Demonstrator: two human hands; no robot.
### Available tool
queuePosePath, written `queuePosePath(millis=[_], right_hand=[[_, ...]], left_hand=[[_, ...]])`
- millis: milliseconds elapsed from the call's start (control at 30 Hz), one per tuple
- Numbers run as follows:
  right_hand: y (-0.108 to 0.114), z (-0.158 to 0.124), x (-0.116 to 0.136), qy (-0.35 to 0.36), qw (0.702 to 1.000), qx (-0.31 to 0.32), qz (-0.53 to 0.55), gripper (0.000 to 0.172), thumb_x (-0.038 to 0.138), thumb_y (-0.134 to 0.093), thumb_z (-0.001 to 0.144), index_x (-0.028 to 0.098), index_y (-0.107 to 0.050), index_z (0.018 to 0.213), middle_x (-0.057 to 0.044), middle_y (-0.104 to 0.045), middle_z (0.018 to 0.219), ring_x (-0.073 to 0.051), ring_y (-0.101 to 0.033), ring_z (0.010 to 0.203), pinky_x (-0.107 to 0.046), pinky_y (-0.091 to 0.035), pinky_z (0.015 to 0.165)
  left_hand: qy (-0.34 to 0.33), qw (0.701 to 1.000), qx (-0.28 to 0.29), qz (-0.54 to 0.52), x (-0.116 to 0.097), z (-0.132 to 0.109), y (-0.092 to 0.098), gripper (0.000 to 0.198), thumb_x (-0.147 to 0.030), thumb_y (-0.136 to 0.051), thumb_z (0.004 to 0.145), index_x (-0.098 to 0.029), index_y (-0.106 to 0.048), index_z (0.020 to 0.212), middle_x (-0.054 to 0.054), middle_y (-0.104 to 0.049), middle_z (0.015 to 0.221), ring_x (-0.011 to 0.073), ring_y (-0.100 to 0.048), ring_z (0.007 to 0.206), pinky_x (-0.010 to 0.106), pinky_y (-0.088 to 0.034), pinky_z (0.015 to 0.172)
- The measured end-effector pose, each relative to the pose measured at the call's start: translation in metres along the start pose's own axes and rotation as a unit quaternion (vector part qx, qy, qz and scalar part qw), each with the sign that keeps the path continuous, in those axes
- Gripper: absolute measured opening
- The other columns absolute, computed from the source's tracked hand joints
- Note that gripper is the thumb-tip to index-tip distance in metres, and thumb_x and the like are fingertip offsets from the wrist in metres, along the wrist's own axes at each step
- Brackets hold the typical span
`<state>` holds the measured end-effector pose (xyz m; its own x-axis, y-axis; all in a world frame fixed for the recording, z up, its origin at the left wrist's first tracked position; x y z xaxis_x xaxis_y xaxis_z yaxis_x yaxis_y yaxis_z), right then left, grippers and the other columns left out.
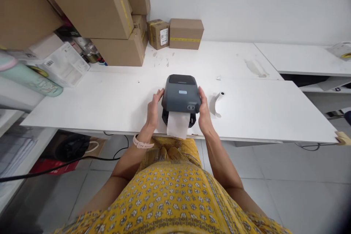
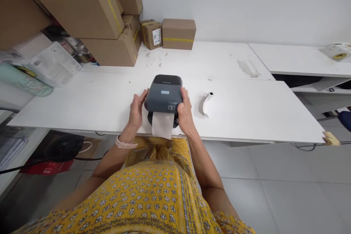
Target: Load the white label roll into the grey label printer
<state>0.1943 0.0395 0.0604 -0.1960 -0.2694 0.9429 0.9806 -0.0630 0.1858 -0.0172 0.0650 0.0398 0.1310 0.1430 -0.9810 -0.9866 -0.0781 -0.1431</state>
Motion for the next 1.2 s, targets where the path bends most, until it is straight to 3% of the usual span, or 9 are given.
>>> queuePosePath(millis=[133, 267, 467, 633, 767, 867, 933, 1033, 1200], right_hand=[[0.009, 0.058, 0.043, 0.082, 0.995, -0.054, -0.023, 0.077, 0.082, -0.023, 0.091, 0.040, -0.031, 0.155, 0.005, -0.028, 0.166, -0.028, -0.016, 0.158, -0.052, -0.009, 0.129], [0.013, 0.117, 0.060, 0.107, 0.990, -0.078, -0.039, 0.078, 0.079, -0.017, 0.093, 0.034, -0.028, 0.156, -0.004, -0.039, 0.158, -0.031, -0.029, 0.153, -0.053, -0.024, 0.124], [0.021, 0.182, 0.055, 0.094, 0.987, -0.108, -0.073, 0.076, 0.076, -0.018, 0.096, 0.026, -0.040, 0.148, -0.008, -0.047, 0.151, -0.027, -0.043, 0.145, -0.047, -0.032, 0.121], [0.023, 0.226, 0.045, 0.101, 0.987, -0.071, -0.100, 0.080, 0.077, -0.012, 0.094, 0.025, -0.034, 0.150, -0.009, -0.038, 0.158, -0.026, -0.035, 0.150, -0.052, -0.031, 0.122], [0.028, 0.201, 0.059, 0.179, 0.966, -0.104, -0.158, 0.071, 0.070, -0.021, 0.098, 0.029, -0.024, 0.157, -0.008, -0.033, 0.161, -0.027, -0.027, 0.154, -0.053, -0.032, 0.121], [0.027, 0.141, 0.068, 0.247, 0.943, -0.155, -0.164, 0.053, 0.054, -0.030, 0.102, 0.029, -0.042, 0.147, -0.010, -0.051, 0.147, -0.026, -0.046, 0.143, -0.053, -0.038, 0.117], [0.012, 0.111, 0.058, 0.241, 0.952, -0.094, -0.165, 0.041, 0.044, -0.037, 0.102, 0.024, -0.059, 0.130, -0.011, -0.066, 0.127, -0.026, -0.061, 0.123, -0.050, -0.047, 0.108], [-0.029, 0.090, 0.025, 0.171, 0.953, 0.126, -0.218, 0.037, 0.034, -0.049, 0.095, 0.021, -0.059, 0.128, -0.011, -0.070, 0.120, -0.026, -0.067, 0.113, -0.045, -0.053, 0.098], [-0.067, 0.090, -0.030, 0.044, 0.836, 0.370, -0.402, 0.075, 0.036, -0.064, 0.086, 0.019, -0.036, 0.153, -0.019, -0.059, 0.144, -0.040, -0.058, 0.129, -0.054, -0.045, 0.106]], left_hand=[[0.000, 0.999, -0.014, -0.038, -0.003, 0.042, 0.003, 0.058, -0.067, -0.045, 0.091, -0.024, -0.071, 0.121, 0.007, -0.066, 0.138, 0.0290, -0.051, 0.138, 0.049, -0.038, 0.115], [0.055, 0.993, -0.054, 0.094, 0.025, 0.064, 0.011, 0.044, -0.042, -0.063, 0.083, -0.017, -0.070, 0.118, 0.012, -0.070, 0.125, 0.0258, -0.064, 0.116, 0.041, -0.048, 0.100], [0.064, 0.959, 0.021, 0.276, 0.047, 0.059, 0.003, 0.058, -0.034, -0.065, 0.078, -0.017, -0.063, 0.133, 0.012, -0.067, 0.124, 0.0202, -0.064, 0.093, 0.033, -0.052, 0.083], [0.062, 0.906, 0.062, 0.414, 0.038, 0.049, 0.000, 0.066, -0.026, -0.062, 0.076, -0.017, -0.056, 0.141, 0.011, -0.068, 0.120, 0.0220, -0.066, 0.094, 0.032, -0.051, 0.083], [0.095, 0.840, 0.103, 0.524, 0.034, 0.050, -0.004, 0.061, -0.028, -0.057, 0.078, -0.020, -0.059, 0.138, 0.009, -0.074, 0.103, 0.0297, -0.068, 0.101, 0.038, -0.050, 0.086], [0.107, 0.816, 0.133, 0.553, 0.034, 0.053, -0.010, 0.062, -0.031, -0.056, 0.078, -0.019, -0.057, 0.139, 0.013, -0.075, 0.109, 0.0350, -0.068, 0.107, 0.041, -0.051, 0.086], [0.110, 0.809, 0.143, 0.559, 0.035, 0.054, -0.012, 0.061, -0.032, -0.056, 0.078, -0.019, -0.056, 0.138, 0.015, -0.074, 0.114, 0.0365, -0.067, 0.110, 0.041, -0.051, 0.086], [0.111, 0.804, 0.150, 0.564, 0.036, 0.054, -0.014, 0.057, -0.030, -0.054, 0.080, -0.018, -0.057, 0.135, 0.015, -0.074, 0.115, 0.0352, -0.069, 0.109, 0.040, -0.051, 0.086], [0.082, 0.794, 0.174, 0.577, 0.035, 0.054, -0.018, 0.051, -0.024, -0.049, 0.082, -0.020, -0.058, 0.132, 0.013, -0.073, 0.119, 0.0326, -0.069, 0.108, 0.039, -0.052, 0.087]])
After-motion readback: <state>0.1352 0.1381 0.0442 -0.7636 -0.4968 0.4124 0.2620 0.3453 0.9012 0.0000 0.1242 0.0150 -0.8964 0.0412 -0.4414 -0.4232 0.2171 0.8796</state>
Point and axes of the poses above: each hand's wrist, its own z-axis towards the middle knuckle, its own y-axis out of the back of the hand, x = y × z, the point moved 9 cm from there along z, towards the middle knuckle
